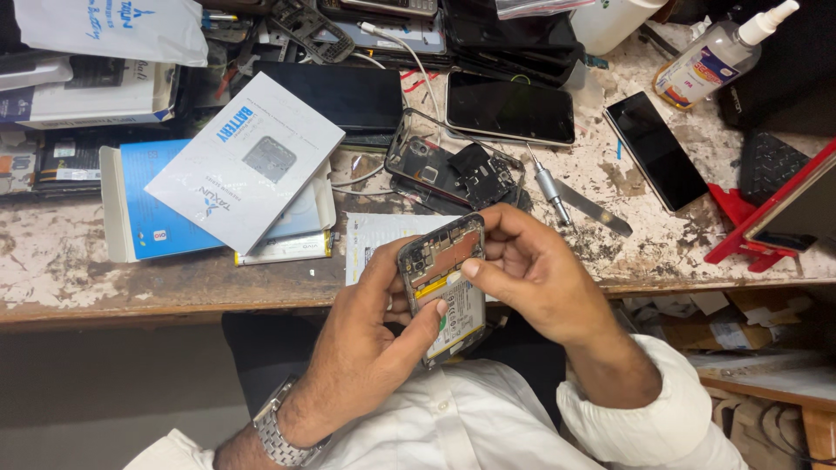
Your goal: The person disassembles a smartphone, removes the old battery, and installs a new battery. They use a screwdriver to remove screws, pry open the back cover, disconnect the battery connector, and place a new battery into the phone chassis.
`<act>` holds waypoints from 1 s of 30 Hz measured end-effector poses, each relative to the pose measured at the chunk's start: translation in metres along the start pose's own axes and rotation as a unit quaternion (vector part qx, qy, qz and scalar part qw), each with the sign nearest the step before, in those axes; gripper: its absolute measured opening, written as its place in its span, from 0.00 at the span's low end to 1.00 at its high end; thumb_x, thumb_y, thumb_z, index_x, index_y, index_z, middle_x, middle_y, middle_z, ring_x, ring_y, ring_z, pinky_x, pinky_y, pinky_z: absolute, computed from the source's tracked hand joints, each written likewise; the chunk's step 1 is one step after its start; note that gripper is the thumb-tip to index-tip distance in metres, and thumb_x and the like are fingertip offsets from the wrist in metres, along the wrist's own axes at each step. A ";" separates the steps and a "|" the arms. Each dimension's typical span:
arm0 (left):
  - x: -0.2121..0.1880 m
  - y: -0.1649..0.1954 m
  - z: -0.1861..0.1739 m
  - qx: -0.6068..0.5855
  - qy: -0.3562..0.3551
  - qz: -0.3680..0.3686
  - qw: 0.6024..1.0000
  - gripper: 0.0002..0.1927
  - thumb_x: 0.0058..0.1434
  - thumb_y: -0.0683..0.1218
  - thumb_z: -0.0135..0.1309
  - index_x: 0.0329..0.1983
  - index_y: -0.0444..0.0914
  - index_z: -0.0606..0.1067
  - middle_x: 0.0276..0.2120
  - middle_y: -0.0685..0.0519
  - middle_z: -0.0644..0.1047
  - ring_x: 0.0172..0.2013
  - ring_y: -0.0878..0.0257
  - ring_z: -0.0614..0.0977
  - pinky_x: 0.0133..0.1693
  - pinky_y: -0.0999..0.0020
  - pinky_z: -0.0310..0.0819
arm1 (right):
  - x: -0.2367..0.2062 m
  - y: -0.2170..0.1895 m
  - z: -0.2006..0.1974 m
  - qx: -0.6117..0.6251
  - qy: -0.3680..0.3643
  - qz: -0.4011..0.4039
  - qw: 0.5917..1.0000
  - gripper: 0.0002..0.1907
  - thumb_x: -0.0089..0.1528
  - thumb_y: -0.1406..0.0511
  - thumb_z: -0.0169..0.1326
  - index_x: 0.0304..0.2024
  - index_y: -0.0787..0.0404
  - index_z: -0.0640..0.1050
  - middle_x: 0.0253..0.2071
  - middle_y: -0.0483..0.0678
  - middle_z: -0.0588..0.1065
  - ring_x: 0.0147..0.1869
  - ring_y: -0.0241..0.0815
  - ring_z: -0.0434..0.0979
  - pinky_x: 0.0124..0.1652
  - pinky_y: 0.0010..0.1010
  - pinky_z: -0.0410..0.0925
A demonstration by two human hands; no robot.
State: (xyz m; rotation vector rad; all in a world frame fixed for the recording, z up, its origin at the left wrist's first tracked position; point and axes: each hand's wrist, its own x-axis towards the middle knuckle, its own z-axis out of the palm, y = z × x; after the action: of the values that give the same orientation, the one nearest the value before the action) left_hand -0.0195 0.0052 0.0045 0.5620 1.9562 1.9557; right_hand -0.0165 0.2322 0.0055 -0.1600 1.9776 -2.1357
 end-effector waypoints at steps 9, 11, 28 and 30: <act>-0.002 -0.001 0.006 -0.017 0.020 0.011 1.000 0.27 0.63 0.41 0.55 0.66 0.34 0.64 0.41 0.47 0.85 0.41 0.64 0.87 0.41 0.69 0.84 | -0.006 0.003 0.011 -0.003 0.035 -0.034 0.999 0.15 0.66 0.75 0.55 0.55 0.68 0.71 0.51 0.49 0.76 0.56 0.36 0.77 0.57 0.29 0.72; -0.002 0.000 0.006 -0.018 0.022 0.011 1.000 0.27 0.63 0.41 0.54 0.65 0.34 0.64 0.41 0.47 0.84 0.41 0.64 0.87 0.42 0.69 0.84 | -0.005 0.003 0.013 -0.004 0.040 -0.038 0.998 0.15 0.66 0.75 0.55 0.55 0.68 0.71 0.51 0.48 0.75 0.57 0.36 0.77 0.57 0.29 0.71; -0.002 0.003 0.008 -0.004 0.032 0.011 0.999 0.27 0.63 0.42 0.53 0.65 0.34 0.64 0.40 0.47 0.85 0.41 0.64 0.88 0.42 0.69 0.85 | -0.006 0.006 0.018 -0.018 0.053 -0.062 0.997 0.15 0.67 0.74 0.53 0.57 0.69 0.70 0.52 0.48 0.75 0.58 0.35 0.76 0.58 0.28 0.70; -0.002 0.004 0.008 -0.011 0.037 0.007 0.999 0.27 0.63 0.42 0.54 0.65 0.34 0.64 0.41 0.47 0.84 0.41 0.64 0.88 0.41 0.69 0.84 | -0.005 0.009 0.020 -0.036 0.071 -0.063 0.995 0.16 0.67 0.73 0.53 0.57 0.69 0.71 0.51 0.48 0.75 0.57 0.35 0.75 0.57 0.28 0.70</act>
State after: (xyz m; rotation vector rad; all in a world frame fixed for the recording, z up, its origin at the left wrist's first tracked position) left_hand -0.0137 0.0116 0.0084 0.5069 1.9773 2.0311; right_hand -0.0060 0.2139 -0.0015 -0.1521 2.1807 -2.2081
